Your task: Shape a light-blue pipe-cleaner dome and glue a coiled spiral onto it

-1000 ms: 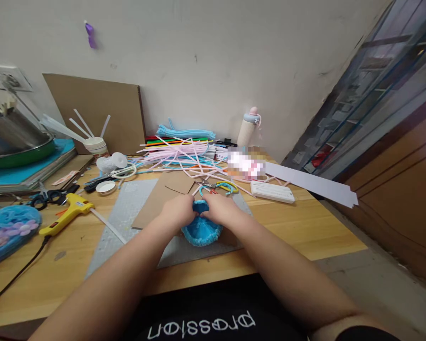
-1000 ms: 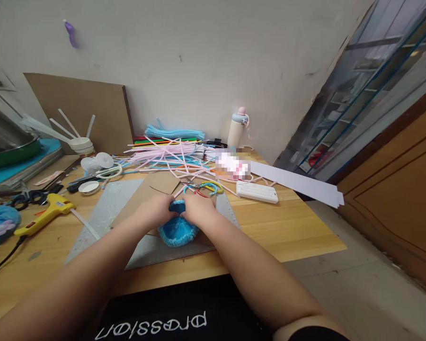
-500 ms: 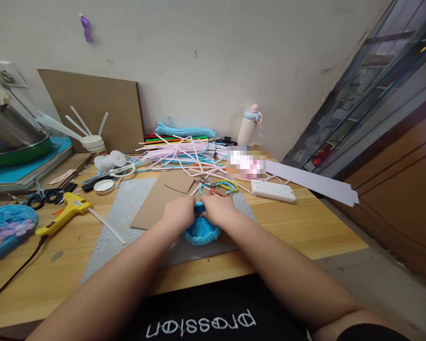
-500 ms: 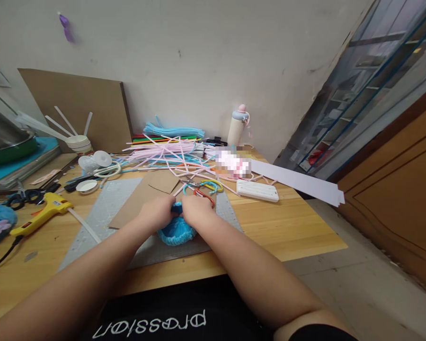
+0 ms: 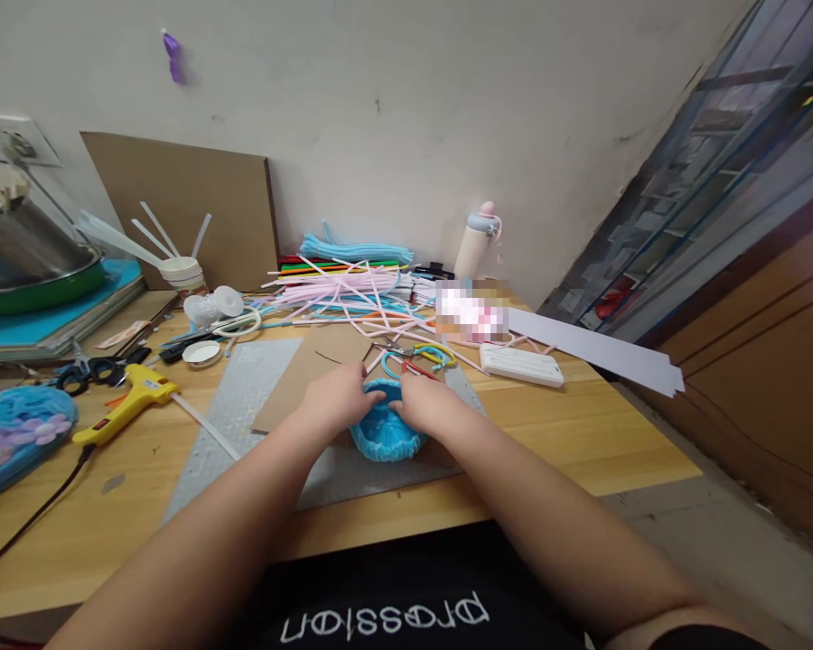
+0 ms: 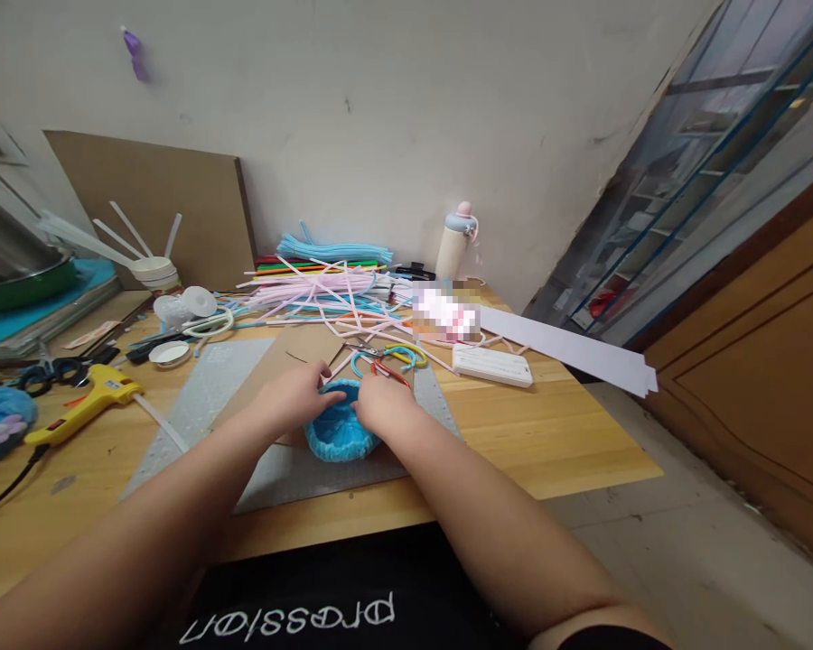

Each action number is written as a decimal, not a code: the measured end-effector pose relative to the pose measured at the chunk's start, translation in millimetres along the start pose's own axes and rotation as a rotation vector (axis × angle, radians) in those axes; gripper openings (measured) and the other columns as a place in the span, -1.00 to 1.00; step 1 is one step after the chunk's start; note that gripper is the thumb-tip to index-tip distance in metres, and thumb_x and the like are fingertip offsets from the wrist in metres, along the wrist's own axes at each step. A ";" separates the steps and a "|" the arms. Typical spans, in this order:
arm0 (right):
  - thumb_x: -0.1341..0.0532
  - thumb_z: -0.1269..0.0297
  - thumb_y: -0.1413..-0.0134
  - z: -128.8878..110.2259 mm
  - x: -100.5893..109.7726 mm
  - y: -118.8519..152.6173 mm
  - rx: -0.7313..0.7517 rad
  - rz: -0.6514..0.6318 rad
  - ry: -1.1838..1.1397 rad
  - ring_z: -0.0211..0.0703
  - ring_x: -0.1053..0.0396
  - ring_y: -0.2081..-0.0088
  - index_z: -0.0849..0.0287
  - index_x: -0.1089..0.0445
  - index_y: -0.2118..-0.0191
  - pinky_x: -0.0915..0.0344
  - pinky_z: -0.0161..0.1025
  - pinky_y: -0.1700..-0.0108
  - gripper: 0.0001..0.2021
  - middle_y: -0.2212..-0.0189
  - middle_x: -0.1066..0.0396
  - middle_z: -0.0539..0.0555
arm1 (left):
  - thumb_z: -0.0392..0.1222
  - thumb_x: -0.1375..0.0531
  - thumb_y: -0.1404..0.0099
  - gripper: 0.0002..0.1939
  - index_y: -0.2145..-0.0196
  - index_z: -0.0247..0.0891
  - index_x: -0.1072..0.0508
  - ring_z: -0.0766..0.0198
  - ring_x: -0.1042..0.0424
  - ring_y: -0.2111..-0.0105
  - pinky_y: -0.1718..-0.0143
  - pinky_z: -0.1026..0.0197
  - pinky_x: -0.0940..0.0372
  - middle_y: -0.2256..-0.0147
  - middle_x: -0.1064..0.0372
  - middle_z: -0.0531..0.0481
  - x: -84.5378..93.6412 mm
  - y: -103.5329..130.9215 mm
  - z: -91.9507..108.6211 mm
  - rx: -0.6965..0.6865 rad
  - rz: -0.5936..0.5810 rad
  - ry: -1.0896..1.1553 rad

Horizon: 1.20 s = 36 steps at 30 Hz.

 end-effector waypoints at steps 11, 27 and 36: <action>-0.35 0.11 0.08 1.2 12.8 -11.1 0.196 0.039 -0.046 0.09 -0.40 -0.02 0.06 -0.30 0.00 -0.32 -0.16 0.12 -0.51 0.00 -0.44 0.15 | 0.01 -0.21 -0.14 -0.60 0.09 -0.16 -0.40 0.01 -0.47 0.12 0.24 0.15 -0.33 0.09 -0.48 -0.13 3.5 -4.9 3.9 -0.069 -0.022 0.038; -0.40 0.14 0.17 -2.3 5.6 -25.6 0.156 -0.065 0.011 0.11 -0.44 0.03 0.14 -0.40 0.08 -0.34 -0.14 0.11 -0.54 0.05 -0.48 0.20 | 0.03 -0.30 -0.06 -0.53 0.10 -0.22 -0.42 -0.03 -0.47 0.12 0.22 0.13 -0.35 0.07 -0.47 -0.20 -10.9 -17.3 4.2 -0.053 -0.185 -0.010; -0.40 0.15 0.14 -4.1 2.6 -29.3 0.132 -0.092 0.030 0.08 -0.45 0.05 0.14 -0.41 0.07 -0.35 -0.18 0.13 -0.54 0.07 -0.49 0.20 | 0.02 -0.31 -0.04 -0.56 0.15 -0.23 -0.48 -0.04 -0.49 0.15 0.22 0.13 -0.35 0.13 -0.51 -0.21 -11.8 -25.4 8.3 -0.045 -0.247 -0.052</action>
Point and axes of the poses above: each hand's wrist, its own y-axis away from the middle knuckle, its own x-axis out of the back of the hand, z = x × y, the point moved 3 cm from there along -y, towards the middle knuckle
